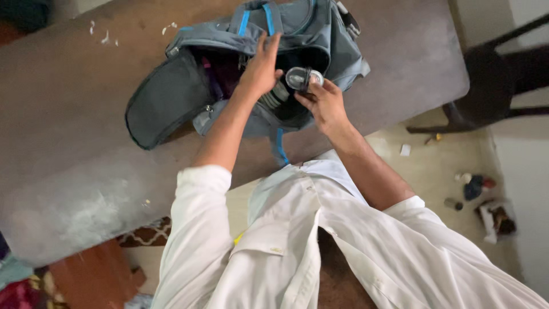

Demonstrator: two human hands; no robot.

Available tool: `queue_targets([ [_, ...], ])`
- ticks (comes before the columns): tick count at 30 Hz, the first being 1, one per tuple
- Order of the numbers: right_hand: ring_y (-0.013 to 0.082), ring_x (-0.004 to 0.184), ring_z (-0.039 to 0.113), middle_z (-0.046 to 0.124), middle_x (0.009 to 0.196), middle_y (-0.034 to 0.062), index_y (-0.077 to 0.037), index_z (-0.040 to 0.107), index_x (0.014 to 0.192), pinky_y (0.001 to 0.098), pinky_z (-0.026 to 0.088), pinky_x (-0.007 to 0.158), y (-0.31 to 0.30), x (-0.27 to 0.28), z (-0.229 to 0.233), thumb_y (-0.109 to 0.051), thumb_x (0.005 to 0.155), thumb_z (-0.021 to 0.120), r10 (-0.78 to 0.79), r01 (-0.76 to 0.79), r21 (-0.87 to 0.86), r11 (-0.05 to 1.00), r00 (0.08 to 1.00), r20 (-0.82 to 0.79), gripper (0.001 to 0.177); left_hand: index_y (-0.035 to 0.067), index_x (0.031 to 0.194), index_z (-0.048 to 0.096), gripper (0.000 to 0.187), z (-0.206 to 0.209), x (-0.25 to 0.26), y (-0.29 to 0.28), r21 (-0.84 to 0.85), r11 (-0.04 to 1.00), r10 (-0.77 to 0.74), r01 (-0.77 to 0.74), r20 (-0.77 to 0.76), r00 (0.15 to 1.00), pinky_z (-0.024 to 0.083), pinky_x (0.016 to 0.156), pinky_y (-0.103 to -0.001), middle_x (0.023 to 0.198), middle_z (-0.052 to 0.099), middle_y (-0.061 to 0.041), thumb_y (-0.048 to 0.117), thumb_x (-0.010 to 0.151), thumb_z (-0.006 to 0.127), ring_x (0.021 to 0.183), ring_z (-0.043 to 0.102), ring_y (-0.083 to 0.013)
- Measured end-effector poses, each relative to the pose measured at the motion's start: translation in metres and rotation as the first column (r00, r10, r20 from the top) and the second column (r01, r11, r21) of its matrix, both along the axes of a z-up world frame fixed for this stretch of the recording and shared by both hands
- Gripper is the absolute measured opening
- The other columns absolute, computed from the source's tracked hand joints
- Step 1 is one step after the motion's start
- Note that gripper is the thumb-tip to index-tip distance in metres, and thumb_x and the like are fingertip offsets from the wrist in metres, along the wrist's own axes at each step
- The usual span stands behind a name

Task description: The person packs a grey duffel bag with daily essentials. They place a pink water bottle, a folded light green towel, a white charging cable, a dark cloth, and a small silver device into the bag, then zip it closed.

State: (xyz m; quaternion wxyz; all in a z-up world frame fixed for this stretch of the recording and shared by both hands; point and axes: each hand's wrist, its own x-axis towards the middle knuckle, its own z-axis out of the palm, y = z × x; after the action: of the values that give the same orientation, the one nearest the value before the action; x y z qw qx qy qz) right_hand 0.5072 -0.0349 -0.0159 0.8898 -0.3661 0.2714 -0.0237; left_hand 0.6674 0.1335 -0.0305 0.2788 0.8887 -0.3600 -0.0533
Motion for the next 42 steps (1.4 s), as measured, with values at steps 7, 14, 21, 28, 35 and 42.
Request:
queue_targets([
  [7, 0.0273, 0.110, 0.064, 0.062, 0.122, 0.0124, 0.001, 0.053, 0.128, 0.0472, 0.059, 0.096, 0.033, 0.051, -0.035, -0.017, 0.103, 0.057, -0.179, 0.168, -0.072, 0.983, 0.967, -0.183, 0.031, 0.025, 0.161, 0.026, 0.098, -0.020, 0.059, -0.039, 0.338, 0.930, -0.194, 0.143, 0.121, 0.974, 0.058, 0.064, -0.052, 0.167, 0.017, -0.020, -0.009, 0.082, 0.071, 0.095, 0.068, -0.0437],
  [14, 0.0259, 0.102, 0.064, 0.065, 0.121, 0.0068, -0.010, 0.060, 0.128, 0.0431, 0.059, 0.084, 0.015, 0.132, -0.133, -0.019, 0.100, 0.054, -0.332, 0.328, -0.067, 0.942, 0.889, -0.314, 0.030, 0.011, 0.136, 0.061, 0.042, -0.002, 0.133, -0.073, 0.088, 0.994, -0.011, -0.071, 0.701, 0.713, 0.059, 0.054, -0.043, 0.119, 0.071, -0.010, 0.011, 0.095, 0.067, 0.072, 0.072, -0.0330],
  [21, 0.0214, 0.104, 0.059, 0.063, 0.124, 0.0047, -0.018, 0.060, 0.133, 0.0394, 0.055, 0.079, -0.020, 0.199, -0.193, -0.034, 0.102, 0.053, -0.447, 0.471, -0.050, 0.881, 0.792, -0.417, 0.036, 0.013, 0.107, 0.073, 0.019, 0.027, 0.130, -0.082, 0.053, 0.996, 0.038, -0.074, 0.506, 0.862, 0.061, 0.065, -0.047, 0.098, 0.074, -0.008, 0.013, 0.088, 0.069, 0.083, 0.074, -0.0346],
  [28, 0.0248, 0.131, 0.053, 0.047, 0.147, 0.0004, -0.021, 0.045, 0.149, 0.0502, 0.058, 0.096, -0.018, 0.217, -0.204, -0.026, 0.102, 0.055, -0.503, 0.493, -0.106, 0.864, 0.828, -0.249, 0.048, 0.012, 0.119, 0.071, 0.029, 0.042, 0.111, -0.068, -0.009, 0.998, 0.060, -0.062, 0.421, 0.905, 0.062, 0.065, -0.045, 0.118, 0.072, -0.011, 0.011, 0.090, 0.068, 0.083, 0.075, -0.0341],
  [35, 0.0277, 0.121, 0.053, 0.055, 0.141, 0.0101, -0.010, 0.052, 0.148, 0.0425, 0.053, 0.093, -0.030, 0.221, -0.222, -0.022, 0.103, 0.058, -0.406, 0.393, -0.103, 0.914, 0.882, -0.239, 0.047, 0.011, 0.139, 0.062, 0.045, 0.038, 0.100, -0.054, 0.030, 0.999, -0.050, 0.044, 0.272, 0.961, 0.062, 0.079, -0.042, 0.143, 0.061, -0.007, 0.016, 0.095, 0.070, 0.100, 0.075, -0.0324],
  [42, 0.0223, 0.089, 0.059, 0.063, 0.105, 0.0084, -0.005, 0.060, 0.129, 0.0384, 0.050, 0.075, 0.008, 0.165, -0.134, -0.013, 0.098, 0.060, -0.231, 0.055, -0.447, 0.893, 0.908, -0.350, 0.032, 0.002, 0.131, 0.065, 0.036, 0.065, 0.037, 0.005, -0.335, 0.942, -0.004, 0.007, 0.007, 1.000, 0.063, 0.080, -0.035, 0.143, 0.061, -0.018, 0.018, 0.100, 0.072, 0.099, 0.077, -0.0281],
])
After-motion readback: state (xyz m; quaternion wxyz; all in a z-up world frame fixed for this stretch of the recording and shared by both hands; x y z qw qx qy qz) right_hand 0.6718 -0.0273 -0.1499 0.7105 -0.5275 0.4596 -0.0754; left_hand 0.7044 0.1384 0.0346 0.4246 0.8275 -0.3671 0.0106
